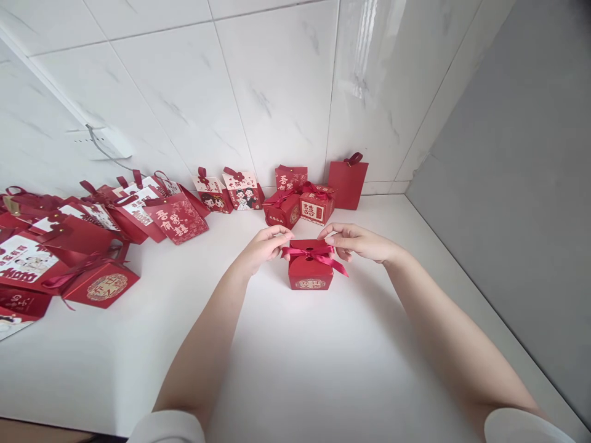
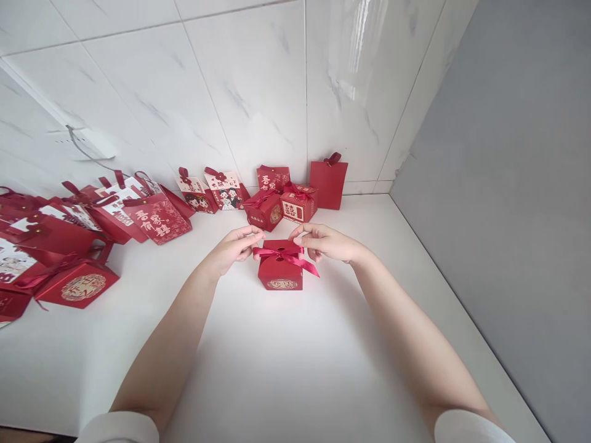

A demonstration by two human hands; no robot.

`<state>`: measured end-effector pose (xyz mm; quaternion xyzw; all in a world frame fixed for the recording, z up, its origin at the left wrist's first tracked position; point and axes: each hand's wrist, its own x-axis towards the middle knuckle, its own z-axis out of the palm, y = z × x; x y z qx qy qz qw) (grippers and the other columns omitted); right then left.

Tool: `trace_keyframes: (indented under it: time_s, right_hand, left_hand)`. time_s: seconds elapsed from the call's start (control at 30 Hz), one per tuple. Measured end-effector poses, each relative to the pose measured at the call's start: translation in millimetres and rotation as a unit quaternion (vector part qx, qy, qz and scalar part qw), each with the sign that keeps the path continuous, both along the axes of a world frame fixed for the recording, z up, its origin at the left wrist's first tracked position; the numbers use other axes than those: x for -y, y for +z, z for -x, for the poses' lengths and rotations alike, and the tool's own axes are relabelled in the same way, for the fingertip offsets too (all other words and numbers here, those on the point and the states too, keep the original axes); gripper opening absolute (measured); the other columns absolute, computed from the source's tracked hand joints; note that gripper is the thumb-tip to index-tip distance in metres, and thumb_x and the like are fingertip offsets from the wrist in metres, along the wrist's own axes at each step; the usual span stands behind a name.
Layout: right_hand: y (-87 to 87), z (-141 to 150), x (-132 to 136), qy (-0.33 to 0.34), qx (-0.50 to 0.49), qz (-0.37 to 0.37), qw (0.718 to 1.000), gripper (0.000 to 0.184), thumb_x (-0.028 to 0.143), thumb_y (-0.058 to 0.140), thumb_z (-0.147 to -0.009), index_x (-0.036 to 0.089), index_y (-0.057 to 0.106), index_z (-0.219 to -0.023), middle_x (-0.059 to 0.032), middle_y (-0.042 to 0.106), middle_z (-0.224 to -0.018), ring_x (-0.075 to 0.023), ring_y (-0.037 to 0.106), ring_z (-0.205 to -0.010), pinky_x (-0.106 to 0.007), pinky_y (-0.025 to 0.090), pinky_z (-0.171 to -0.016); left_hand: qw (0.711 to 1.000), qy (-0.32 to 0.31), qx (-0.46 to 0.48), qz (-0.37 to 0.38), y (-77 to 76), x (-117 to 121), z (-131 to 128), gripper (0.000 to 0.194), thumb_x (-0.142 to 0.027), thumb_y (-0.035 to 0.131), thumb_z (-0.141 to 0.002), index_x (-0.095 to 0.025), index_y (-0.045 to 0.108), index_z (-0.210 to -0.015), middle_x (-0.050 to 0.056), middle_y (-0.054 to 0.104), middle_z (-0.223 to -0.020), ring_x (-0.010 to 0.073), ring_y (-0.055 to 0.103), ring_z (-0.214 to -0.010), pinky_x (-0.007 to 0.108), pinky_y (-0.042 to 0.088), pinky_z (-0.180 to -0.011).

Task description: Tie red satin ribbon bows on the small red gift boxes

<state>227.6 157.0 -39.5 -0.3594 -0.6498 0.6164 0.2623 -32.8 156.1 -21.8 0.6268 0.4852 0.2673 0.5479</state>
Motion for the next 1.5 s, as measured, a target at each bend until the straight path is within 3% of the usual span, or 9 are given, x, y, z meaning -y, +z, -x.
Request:
trace_keyframes:
  time_s: [0.2,0.3,0.53,0.63,0.87,1.1,1.5]
  right_hand:
    - [25.4,-8.3,14.0,0.039,0.028,-0.034,0.998,0.037,0.051,0.058,-0.088,0.022,0.052,-0.112,0.0016,0.063,-0.071,-0.0081,0.044,-0.051,-0.025,0.037,-0.053]
    - [35.6,-12.8,21.7,0.062,0.042,-0.038,0.996,0.036,0.051,0.057,-0.089,0.023,0.049,-0.11,0.0008,0.065,-0.073,-0.0079,0.044,-0.049,-0.025,0.035,-0.052]
    - [47.9,-18.3,34.8,0.085,0.063,-0.041,0.994,0.034,0.051,0.06,-0.087,0.022,0.043,-0.083,0.0003,0.063,-0.079,-0.0073,0.047,-0.05,-0.025,0.037,-0.051]
    - [50.6,-17.1,37.0,0.089,0.073,-0.05,0.992,0.035,0.052,0.058,-0.087,0.022,0.043,-0.081,-0.0005,0.065,-0.081,-0.0078,0.048,-0.051,-0.026,0.039,-0.052]
    - [52.5,-15.3,37.4,0.087,0.083,-0.056,0.991,0.035,0.054,0.057,-0.087,0.021,0.045,-0.081,-0.0036,0.066,-0.084,-0.0087,0.048,-0.054,-0.026,0.041,-0.052]
    - [53.0,-14.9,37.1,0.082,0.078,-0.06,0.992,0.035,0.053,0.057,-0.087,0.021,0.046,-0.08,-0.0015,0.062,-0.079,-0.0092,0.048,-0.056,-0.025,0.042,-0.053]
    - [50.2,-16.9,35.1,0.081,0.085,-0.068,0.991,0.033,0.053,0.055,-0.089,0.021,0.047,-0.083,-0.0025,0.064,-0.083,-0.0094,0.048,-0.057,-0.026,0.042,-0.054]
  left_hand:
    - [0.997,-0.044,0.017,-0.065,17.0,11.9,-1.9,0.027,-0.043,0.056,-0.089,-0.017,0.061,-0.094,-0.001,0.054,-0.051,0.0069,0.044,-0.043,0.023,0.017,-0.045]
    - [0.994,-0.064,0.021,-0.083,24.1,18.5,-2.5,0.027,-0.043,0.055,-0.09,-0.016,0.06,-0.09,0.001,0.06,-0.054,0.0057,0.042,-0.041,0.023,0.018,-0.045]
    - [0.993,-0.076,0.036,-0.077,27.3,21.5,-2.2,0.028,-0.042,0.053,-0.091,-0.016,0.059,-0.086,0.001,0.062,-0.052,0.0046,0.035,-0.038,0.023,0.018,-0.044]
    - [0.994,-0.074,0.03,-0.08,27.9,21.4,-1.8,0.028,-0.043,0.054,-0.09,-0.016,0.06,-0.085,0.001,0.06,-0.052,0.006,0.04,-0.04,0.023,0.017,-0.045]
    - [0.993,-0.074,0.015,-0.088,30.4,22.6,-1.2,0.027,-0.041,0.053,-0.091,-0.016,0.059,-0.085,0.002,0.062,-0.053,0.006,0.033,-0.041,0.024,0.019,-0.046]
    - [0.994,-0.066,0.02,-0.08,29.6,22.6,-1.0,0.027,-0.042,0.056,-0.089,-0.015,0.061,-0.085,0.0,0.057,-0.057,0.0084,0.052,-0.047,0.024,0.023,-0.047]
    - [0.993,-0.082,-0.001,-0.08,29.9,22.1,-1.3,0.027,-0.041,0.053,-0.091,-0.016,0.06,-0.085,0.002,0.062,-0.057,0.0085,0.049,-0.049,0.024,0.023,-0.047]
